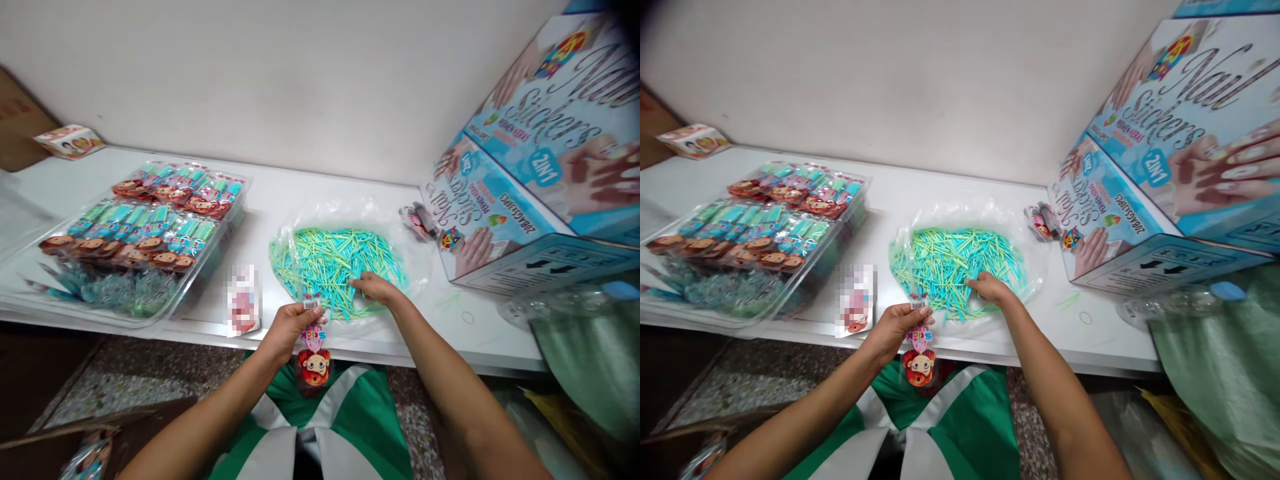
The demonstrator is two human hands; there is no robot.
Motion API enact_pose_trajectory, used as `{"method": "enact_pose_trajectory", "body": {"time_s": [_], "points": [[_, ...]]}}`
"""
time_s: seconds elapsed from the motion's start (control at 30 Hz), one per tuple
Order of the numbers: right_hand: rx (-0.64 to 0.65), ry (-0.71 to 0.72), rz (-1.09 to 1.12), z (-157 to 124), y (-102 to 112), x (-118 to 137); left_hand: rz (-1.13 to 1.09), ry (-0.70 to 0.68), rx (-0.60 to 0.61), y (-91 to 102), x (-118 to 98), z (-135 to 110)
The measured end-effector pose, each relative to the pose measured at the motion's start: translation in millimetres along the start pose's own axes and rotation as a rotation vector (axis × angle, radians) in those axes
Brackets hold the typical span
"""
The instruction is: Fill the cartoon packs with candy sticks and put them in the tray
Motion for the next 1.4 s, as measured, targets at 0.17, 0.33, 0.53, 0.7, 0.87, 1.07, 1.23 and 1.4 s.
{"method": "enact_pose_trajectory", "body": {"time_s": [0.17,0.33,0.53,0.7,0.87,1.07,1.23,1.4], "points": [[-0.130,0.093,0.169,-7.7,19.2,-2.1,0.027,-0.008,0.008,4.5,-5.3,2.7],[-0.267,0.221,0.264,-11.6,27.8,9.5,0.018,-0.053,-0.007,0.2,-15.2,3.3],[-0.392,0.326,0.427,-33.6,8.9,12.2,0.048,-0.104,-0.059,1.4,-20.8,2.9],[-0.440,0.320,0.458,-42.8,-8.0,0.4,0.045,-0.104,-0.081,-1.1,-24.0,1.1],[-0.422,0.325,0.460,-43.5,-15.3,-7.4,0.048,-0.113,-0.061,-4.8,-21.9,1.5],[-0.461,0.312,0.477,-47.8,-13.7,-8.5,0.062,-0.117,-0.054,-5.7,-19.1,3.4],[-0.477,0.326,0.460,-50.6,-11.9,-5.8,0.069,-0.124,-0.049,-8.6,-19.4,2.6],[-0.431,0.325,0.396,-51.5,-14.0,-0.8,0.082,-0.130,-0.023,-12.8,-20.7,2.5]]}}
Point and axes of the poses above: each hand's wrist, its own z-axis towards the middle knuckle, its own y-axis out of the back of the hand, x = y × z, the point moved 6 cm from there along z, towards the middle knuckle, and after that the axes turned 3 degrees about z, right-handed, at the moved point
